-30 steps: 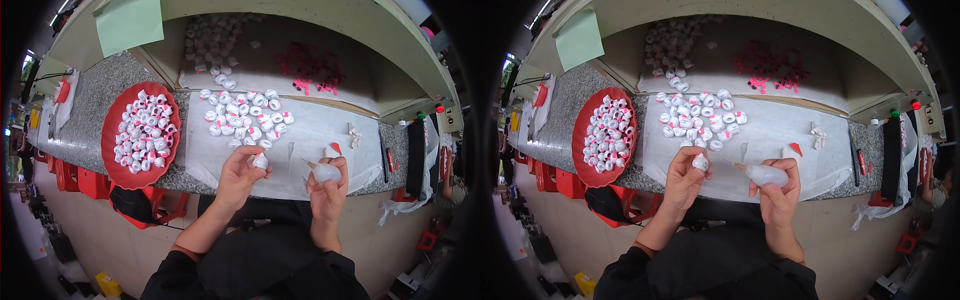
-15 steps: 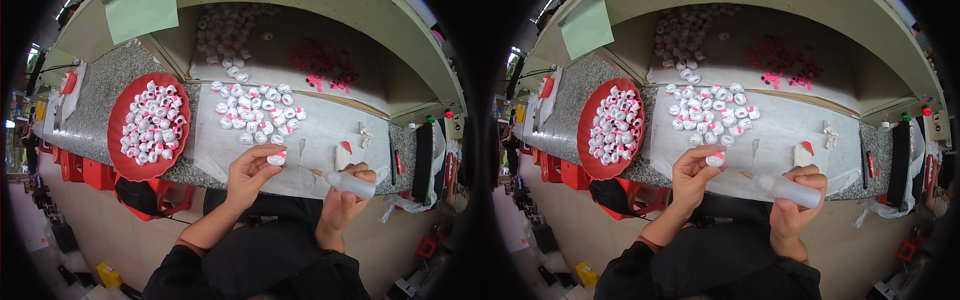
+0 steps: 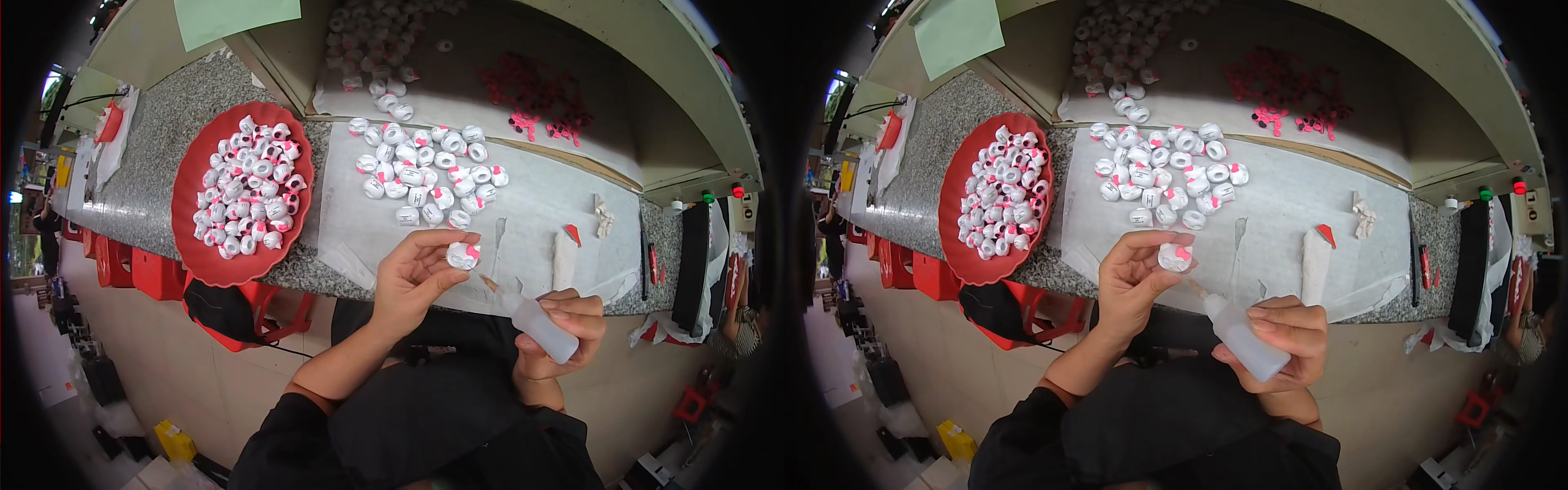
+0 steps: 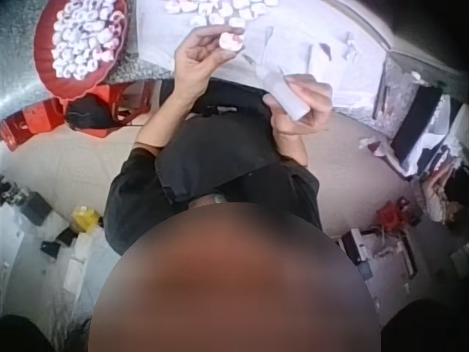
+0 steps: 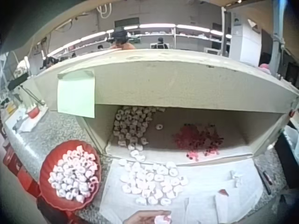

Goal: Apply adhesive to small ceramic heart pieces and join them together or place them on a tray.

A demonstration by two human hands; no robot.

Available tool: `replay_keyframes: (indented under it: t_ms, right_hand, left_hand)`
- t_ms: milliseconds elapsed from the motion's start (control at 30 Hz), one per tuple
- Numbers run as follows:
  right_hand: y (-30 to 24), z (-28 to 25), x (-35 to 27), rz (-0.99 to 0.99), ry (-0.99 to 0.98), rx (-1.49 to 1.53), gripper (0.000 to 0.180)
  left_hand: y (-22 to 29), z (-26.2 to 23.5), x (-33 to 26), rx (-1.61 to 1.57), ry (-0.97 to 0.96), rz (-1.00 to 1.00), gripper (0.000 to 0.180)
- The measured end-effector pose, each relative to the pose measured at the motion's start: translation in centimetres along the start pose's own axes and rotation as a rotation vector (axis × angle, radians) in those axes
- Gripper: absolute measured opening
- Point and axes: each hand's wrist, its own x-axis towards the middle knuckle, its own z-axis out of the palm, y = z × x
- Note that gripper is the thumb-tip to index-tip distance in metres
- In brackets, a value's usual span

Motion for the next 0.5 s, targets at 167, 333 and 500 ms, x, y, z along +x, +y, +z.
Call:
replay_keyframes:
  t_ms: [167,333,500]
  right_hand:
    - [-0.15,0.07,0.04,0.012,-0.015,-0.005,0.049]
    - [-0.34,-0.26,0.01,0.013,-0.060,-0.016,0.048]
    - [-0.38,-0.42,0.16,0.004,-0.069,0.008,0.049]
  left_hand:
    - [-0.01,-0.02,0.02,-0.008,-0.011,-0.012,0.033]
    - [-0.09,-0.06,-0.02,-0.024,-0.014,-0.021,0.033]
    - [-0.13,-0.07,-0.04,-0.059,-0.007,-0.035,0.034]
